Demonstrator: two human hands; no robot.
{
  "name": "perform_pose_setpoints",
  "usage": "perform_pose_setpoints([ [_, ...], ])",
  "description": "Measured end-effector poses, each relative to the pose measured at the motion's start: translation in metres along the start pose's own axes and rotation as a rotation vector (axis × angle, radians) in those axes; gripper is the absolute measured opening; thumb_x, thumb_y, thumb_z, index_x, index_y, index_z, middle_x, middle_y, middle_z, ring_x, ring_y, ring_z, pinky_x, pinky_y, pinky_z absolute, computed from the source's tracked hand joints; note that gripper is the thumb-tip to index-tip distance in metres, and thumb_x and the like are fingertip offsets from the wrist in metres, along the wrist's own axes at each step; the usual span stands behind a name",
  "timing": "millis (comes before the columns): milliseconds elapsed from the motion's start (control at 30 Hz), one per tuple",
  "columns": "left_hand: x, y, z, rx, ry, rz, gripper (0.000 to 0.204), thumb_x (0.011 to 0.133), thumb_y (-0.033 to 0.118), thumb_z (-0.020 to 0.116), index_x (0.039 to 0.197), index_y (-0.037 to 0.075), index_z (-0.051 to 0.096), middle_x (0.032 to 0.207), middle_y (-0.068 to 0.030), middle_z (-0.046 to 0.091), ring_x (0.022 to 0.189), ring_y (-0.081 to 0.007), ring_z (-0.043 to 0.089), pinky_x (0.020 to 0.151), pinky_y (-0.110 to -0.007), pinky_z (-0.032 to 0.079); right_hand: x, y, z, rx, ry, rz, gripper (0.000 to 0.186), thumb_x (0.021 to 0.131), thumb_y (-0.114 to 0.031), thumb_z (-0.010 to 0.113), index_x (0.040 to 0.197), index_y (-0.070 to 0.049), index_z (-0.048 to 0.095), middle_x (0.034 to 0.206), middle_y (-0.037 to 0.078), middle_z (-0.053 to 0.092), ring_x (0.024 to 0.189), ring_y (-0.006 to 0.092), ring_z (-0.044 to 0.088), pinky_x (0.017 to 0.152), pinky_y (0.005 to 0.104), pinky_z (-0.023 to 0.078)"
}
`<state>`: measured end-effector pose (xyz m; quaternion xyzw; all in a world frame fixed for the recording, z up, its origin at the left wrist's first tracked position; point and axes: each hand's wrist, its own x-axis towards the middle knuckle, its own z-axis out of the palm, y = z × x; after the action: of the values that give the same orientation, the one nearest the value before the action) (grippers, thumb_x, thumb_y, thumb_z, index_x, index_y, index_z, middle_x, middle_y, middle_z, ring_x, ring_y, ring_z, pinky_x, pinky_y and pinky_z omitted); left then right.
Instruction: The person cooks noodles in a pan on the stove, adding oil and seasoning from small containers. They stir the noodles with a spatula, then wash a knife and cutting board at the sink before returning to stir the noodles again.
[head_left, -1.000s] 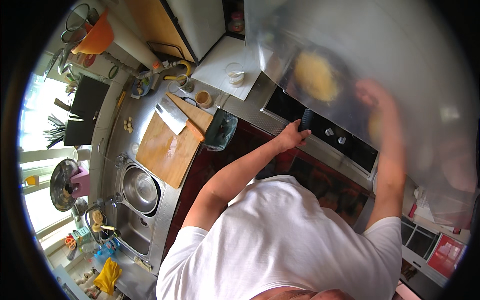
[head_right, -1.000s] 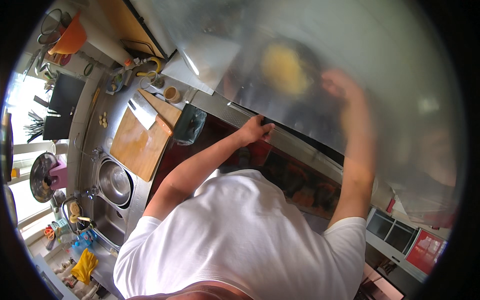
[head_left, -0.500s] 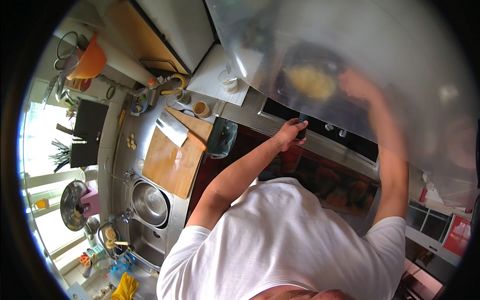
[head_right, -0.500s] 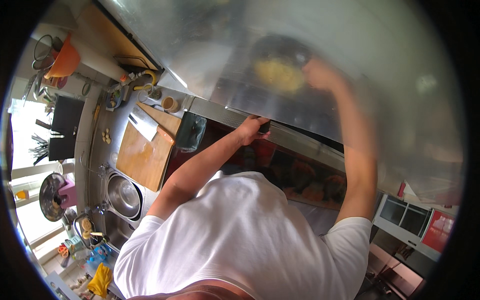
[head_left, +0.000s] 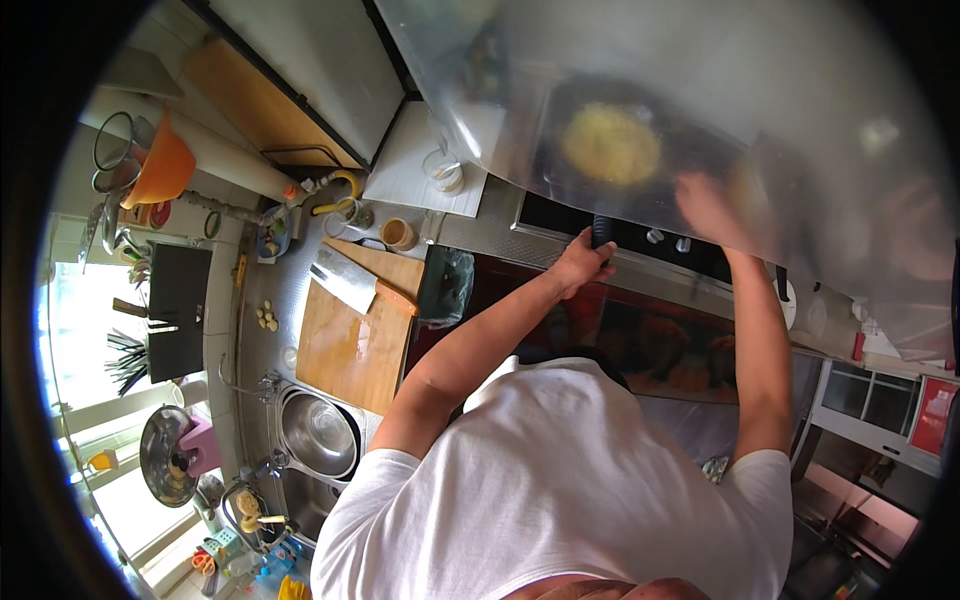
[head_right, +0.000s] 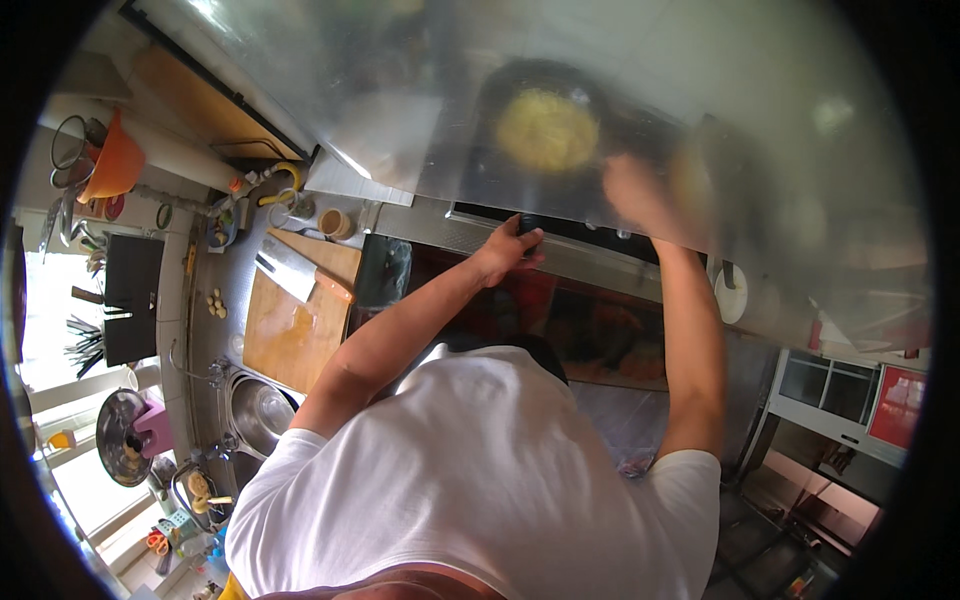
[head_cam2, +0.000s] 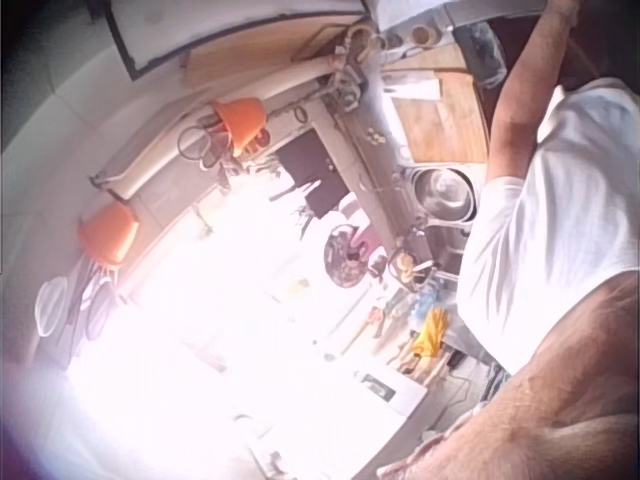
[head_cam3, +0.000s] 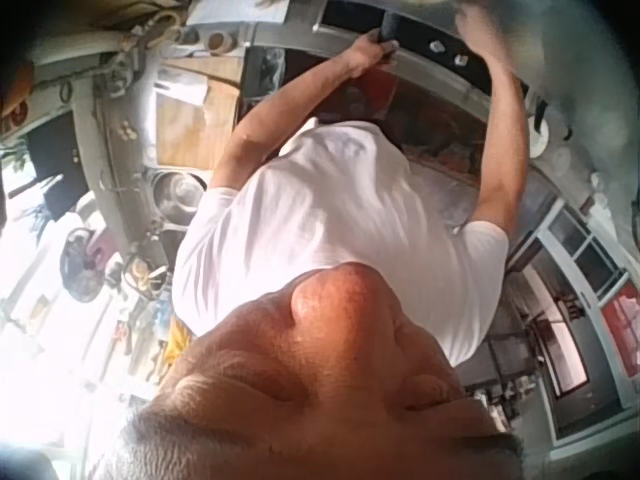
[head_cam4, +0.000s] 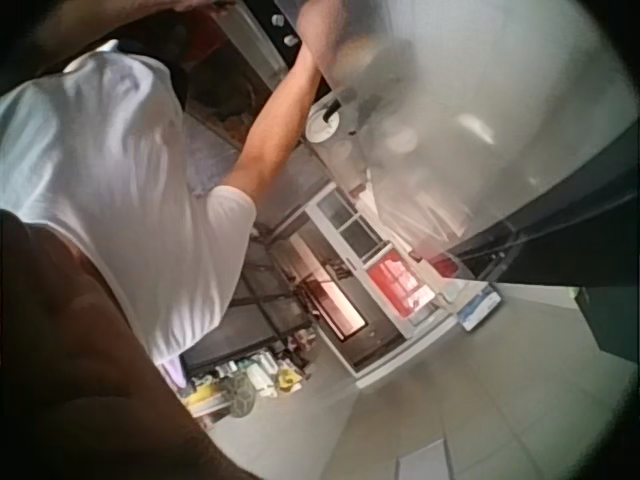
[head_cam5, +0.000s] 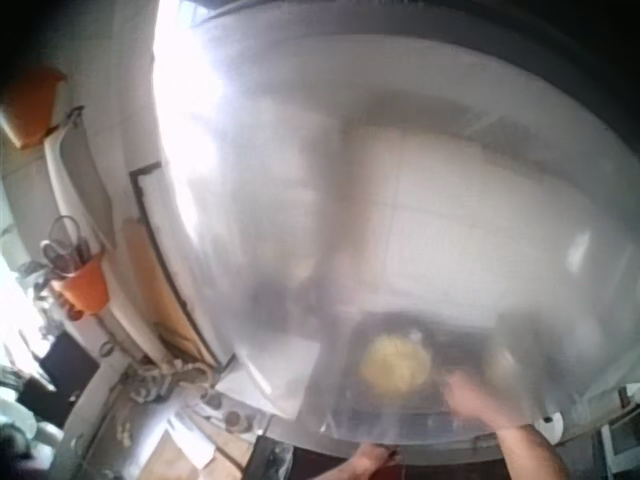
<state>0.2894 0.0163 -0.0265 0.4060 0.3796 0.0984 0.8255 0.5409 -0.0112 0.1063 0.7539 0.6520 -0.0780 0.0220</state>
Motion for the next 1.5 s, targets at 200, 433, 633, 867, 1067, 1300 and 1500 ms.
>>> perform_pose_setpoints([
  [200, -0.007, 0.002, 0.004, -0.016, 0.011, -0.025, 0.079, 0.102, 0.031, 0.066, 0.162, 0.007, 0.021, 0.127, -0.0098, 0.059, 0.096, -0.0229, 0.068, 0.086, -0.04, 0.058, 0.043, -0.003, -0.004, 0.282, 0.08, 0.014, 0.025, 0.097, -0.02, 0.056, 0.102, 0.003, 0.066, 0.094, 0.028, 0.069, 0.087, 0.0459, 0.067, 0.076, 0.0529, 0.052],
  [433, -0.012, 0.008, 0.001, -0.068, -0.009, -0.063, 0.088, 0.101, 0.033, 0.066, 0.166, 0.01, 0.012, 0.129, -0.008, 0.061, 0.096, -0.0186, 0.068, 0.085, -0.037, 0.055, 0.02, -0.007, -0.007, -0.008, -0.114, -0.077, 0.023, 0.098, -0.021, 0.058, 0.106, -0.001, 0.065, 0.098, 0.023, 0.071, 0.09, 0.0435, 0.068, 0.076, 0.0521, 0.052],
  [633, -0.007, 0.0, -0.001, -0.048, -0.002, -0.028, 0.085, 0.1, 0.03, 0.067, 0.164, 0.009, 0.017, 0.127, -0.0086, 0.062, 0.098, -0.0193, 0.067, 0.085, -0.037, 0.055, -0.051, -0.031, -0.07, -0.012, -0.04, 0.017, 0.023, 0.1, -0.021, 0.057, 0.112, -0.003, 0.065, 0.102, 0.023, 0.07, 0.094, 0.0434, 0.068, 0.08, 0.0545, 0.053],
  [867, -0.009, 0.006, 0.001, 0.021, -0.029, -0.018, 0.083, 0.099, 0.026, 0.069, 0.163, 0.006, 0.02, 0.126, -0.01, 0.061, 0.098, -0.0208, 0.067, 0.083, -0.037, 0.057, -0.065, -0.051, -0.083, -0.128, -0.353, 0.08, 0.029, 0.101, -0.022, 0.054, 0.114, -0.002, 0.069, 0.112, 0.025, 0.07, 0.104, 0.0455, 0.066, 0.091, 0.0514, 0.054],
  [1067, -0.008, 0.007, 0.0, 0.052, -0.034, -0.023, 0.089, 0.099, 0.026, 0.07, 0.164, 0.004, 0.013, 0.127, -0.0116, 0.061, 0.097, -0.0218, 0.068, 0.082, -0.037, 0.058, -0.021, -0.031, -0.019, 0.062, -0.118, 0.296, 0.027, 0.095, -0.018, 0.056, 0.103, 0.0, 0.075, 0.116, 0.025, 0.07, 0.11, 0.0431, 0.067, 0.092, 0.0519, 0.055],
  [1300, -0.01, 0.006, -0.004, 0.077, -0.022, 0.018, 0.093, 0.097, 0.026, 0.071, 0.164, 0.002, 0.012, 0.128, -0.0131, 0.062, 0.098, -0.0237, 0.07, 0.083, -0.037, 0.057, -0.052, -0.054, -0.083, -0.009, -0.196, 0.238, 0.033, 0.088, -0.012, 0.068, 0.119, 0.001, 0.07, 0.111, 0.027, 0.071, 0.106, 0.0411, 0.069, 0.092, 0.0487, 0.054],
  [1500, -0.015, 0.007, 0.001, 0.089, -0.036, 0.075, 0.091, 0.097, 0.026, 0.072, 0.163, 0.002, 0.014, 0.128, -0.0136, 0.062, 0.098, -0.0233, 0.07, 0.083, -0.037, 0.057, -0.005, -0.022, -0.012, 0.033, -0.153, 0.248, 0.029, 0.086, -0.01, 0.067, 0.112, 0.001, 0.071, 0.106, 0.026, 0.072, 0.103, 0.0413, 0.07, 0.088, 0.0472, 0.056],
])
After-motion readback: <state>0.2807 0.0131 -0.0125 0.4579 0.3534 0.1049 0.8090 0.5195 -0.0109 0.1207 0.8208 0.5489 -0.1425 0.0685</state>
